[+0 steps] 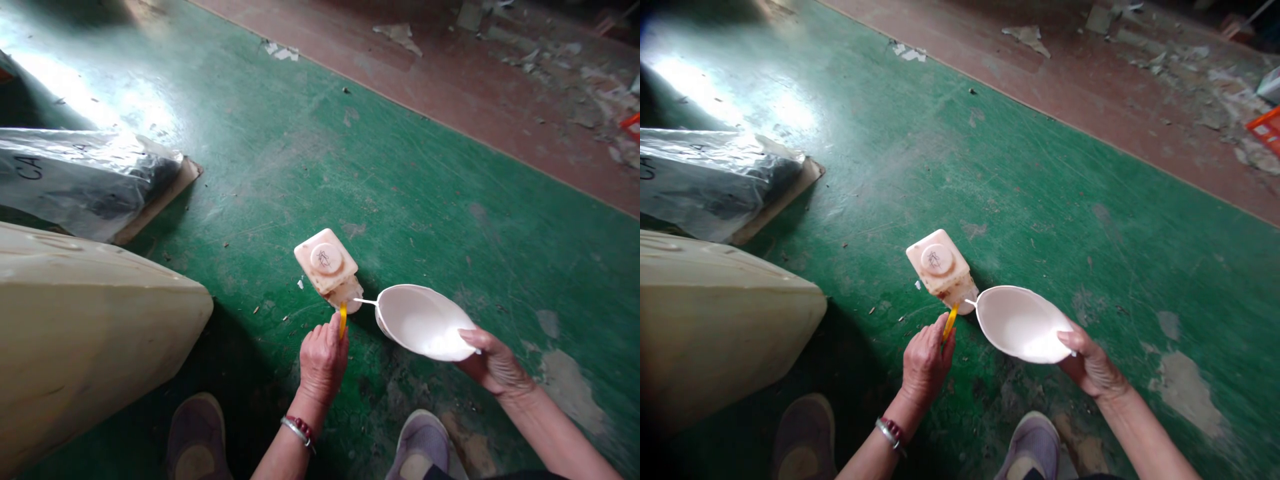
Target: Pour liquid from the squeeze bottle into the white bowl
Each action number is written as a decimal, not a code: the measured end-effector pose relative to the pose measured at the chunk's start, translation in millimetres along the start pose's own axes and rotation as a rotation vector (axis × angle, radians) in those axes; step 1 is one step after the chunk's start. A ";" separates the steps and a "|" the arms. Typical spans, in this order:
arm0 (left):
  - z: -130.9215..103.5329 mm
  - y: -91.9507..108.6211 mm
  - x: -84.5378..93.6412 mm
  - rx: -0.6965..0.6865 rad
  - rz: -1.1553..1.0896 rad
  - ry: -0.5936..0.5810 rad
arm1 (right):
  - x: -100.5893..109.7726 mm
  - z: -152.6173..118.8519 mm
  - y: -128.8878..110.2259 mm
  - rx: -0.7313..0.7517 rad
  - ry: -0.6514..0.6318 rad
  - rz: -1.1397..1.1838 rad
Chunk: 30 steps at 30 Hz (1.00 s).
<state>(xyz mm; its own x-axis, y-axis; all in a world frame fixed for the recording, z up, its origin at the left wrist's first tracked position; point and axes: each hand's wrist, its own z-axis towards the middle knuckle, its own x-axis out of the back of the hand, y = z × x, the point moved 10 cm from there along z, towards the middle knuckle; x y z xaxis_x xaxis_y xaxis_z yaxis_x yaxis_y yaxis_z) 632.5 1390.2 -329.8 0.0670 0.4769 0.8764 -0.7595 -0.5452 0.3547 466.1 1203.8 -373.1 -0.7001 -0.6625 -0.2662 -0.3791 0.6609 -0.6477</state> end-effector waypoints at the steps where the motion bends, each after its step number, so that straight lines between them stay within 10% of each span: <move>1: -0.3 -0.4 0.1 0.001 -0.002 -0.002 | 0.5 -0.8 -0.8 0.000 0.012 -0.013; 20: -7.7 -30.9 1.0 -0.002 0.066 -0.014 | -6.6 -5.5 -2.5 0.035 -0.015 0.023; 25: 43.2 -49.0 22.4 -0.082 0.135 0.058 | -5.7 -2.9 -1.6 0.050 -0.028 0.064; 30: 103.3 -16.3 -2.9 -0.467 0.126 -0.327 | -1.3 -1.9 2.7 0.015 0.006 0.115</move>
<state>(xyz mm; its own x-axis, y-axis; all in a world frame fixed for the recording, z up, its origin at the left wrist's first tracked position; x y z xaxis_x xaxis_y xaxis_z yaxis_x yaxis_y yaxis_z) 711.4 1326.4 -304.5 0.0974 0.1495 0.9839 -0.9743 -0.1872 0.1249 464.8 1207.1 -373.1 -0.7425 -0.5800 -0.3351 -0.2869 0.7274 -0.6233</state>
